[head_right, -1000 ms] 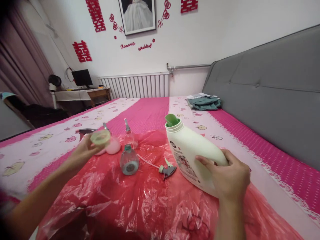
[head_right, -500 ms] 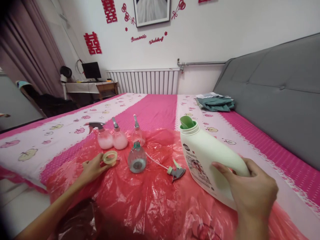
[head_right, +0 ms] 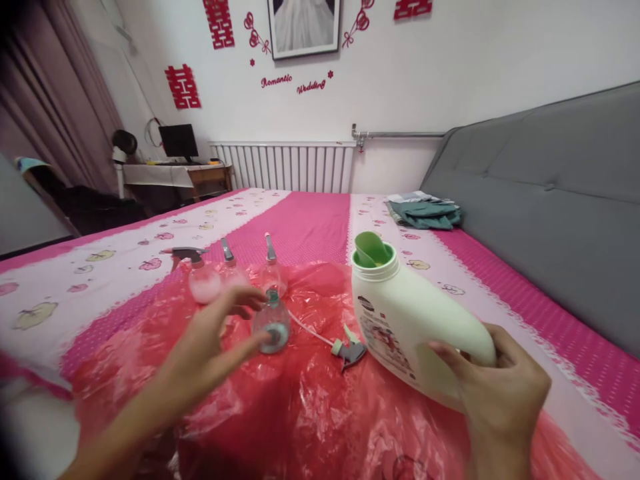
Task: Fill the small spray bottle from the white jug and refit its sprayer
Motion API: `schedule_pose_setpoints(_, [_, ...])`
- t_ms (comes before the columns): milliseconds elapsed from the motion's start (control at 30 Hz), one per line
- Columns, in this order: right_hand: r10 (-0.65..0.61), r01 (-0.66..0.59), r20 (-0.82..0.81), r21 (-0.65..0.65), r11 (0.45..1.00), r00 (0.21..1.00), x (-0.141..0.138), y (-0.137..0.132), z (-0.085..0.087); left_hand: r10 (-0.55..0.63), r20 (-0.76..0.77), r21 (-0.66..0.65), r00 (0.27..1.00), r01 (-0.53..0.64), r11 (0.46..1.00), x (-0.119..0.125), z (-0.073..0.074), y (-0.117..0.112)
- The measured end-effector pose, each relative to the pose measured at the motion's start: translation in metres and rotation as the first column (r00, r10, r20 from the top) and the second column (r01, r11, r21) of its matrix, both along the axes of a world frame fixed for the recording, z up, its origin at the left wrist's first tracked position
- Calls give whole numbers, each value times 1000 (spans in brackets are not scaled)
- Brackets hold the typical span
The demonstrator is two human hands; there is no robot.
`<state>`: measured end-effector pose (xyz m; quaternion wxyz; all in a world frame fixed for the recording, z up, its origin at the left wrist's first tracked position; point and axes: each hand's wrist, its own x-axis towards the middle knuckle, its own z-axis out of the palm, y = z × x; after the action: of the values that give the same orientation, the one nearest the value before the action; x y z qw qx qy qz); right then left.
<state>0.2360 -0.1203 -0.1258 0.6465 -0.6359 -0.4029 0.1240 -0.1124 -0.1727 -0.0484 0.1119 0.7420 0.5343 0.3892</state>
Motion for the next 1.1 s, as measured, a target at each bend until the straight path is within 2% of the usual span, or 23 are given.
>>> schedule_pose_setpoints(33, [30, -28, -43, 47, 998, 999, 0, 1, -1, -84, 52, -58, 995, 87, 995, 23, -4, 6])
schedule_pose_setpoints(100, [108, -94, -98, 137, 986, 989, 2, 2, -2, -170, 194, -86, 966, 189, 978, 62, -10, 23])
schedule_pose_setpoints(167, [185, -162, -126, 171, 972, 975, 5, 3, -3, -254, 349, -85, 902, 301, 950, 89, -13, 45])
schedule_pose_setpoints(233, [244, -223, -130, 158, 962, 961, 7, 3, -2, -416, 491, -47, 766, 500, 865, 106, -14, 63])
schedule_pose_setpoints(300, [286, -273, -112, 125, 954, 952, 7, 3, -2, -486, 609, -12, 627, 619, 785, 115, -17, 75])
schedule_pose_setpoints(333, [306, -295, -101, 107, 949, 947, 6, 4, -1, -488, 648, -1, 585, 641, 767, 118, -19, 78])
schedule_pose_setpoints(400, [338, -333, -77, 76, 940, 938, 4, 5, 0, -447, 709, 19, 546, 619, 785, 123, -26, 78])
schedule_pose_setpoints(533, [353, -352, -1, 51, 935, 936, -7, 8, 9, -271, 826, 24, 494, 449, 893, 130, -38, 69])
schedule_pose_setpoints(567, [314, -315, 34, 62, 947, 949, -10, 6, 14, -234, 845, 19, 481, 411, 911, 131, -39, 67])
schedule_pose_setpoints(633, [130, -146, 129, 118, 982, 983, -18, 1, 28, -194, 863, 15, 466, 360, 933, 132, -37, 65])
schedule_pose_setpoints(667, [59, -73, 152, 89, 993, 987, -23, -4, 35, -188, 865, 20, 465, 343, 939, 131, -35, 65])
schedule_pose_setpoints(700, [45, -47, 158, 8, 999, 986, -27, -9, 43, -187, 863, 28, 469, 324, 946, 131, -32, 64])
schedule_pose_setpoints(767, [196, -168, 123, -207, 964, 973, -38, -20, 56, -186, 852, 49, 489, 281, 959, 130, -27, 65])
schedule_pose_setpoints(800, [281, -249, 103, -246, 937, 954, -44, -25, 61, -180, 848, 59, 499, 249, 967, 129, -24, 66])
schedule_pose_setpoints(900, [445, -436, 43, -137, 890, 895, -62, -29, 65, -135, 862, 74, 488, 143, 987, 127, -17, 68])
schedule_pose_setpoints(1000, [471, -481, -117, -79, 873, 874, -76, -18, 54, -121, 884, 80, 452, 109, 991, 125, -11, 68])
schedule_pose_setpoints(1033, [505, -522, -185, -55, 851, 843, -79, -12, 49, -131, 882, 85, 452, 121, 989, 125, -10, 67])
schedule_pose_setpoints(1100, [614, -635, -300, 32, 772, 730, -82, 0, 40, -159, 871, 97, 465, 155, 983, 125, -8, 64])
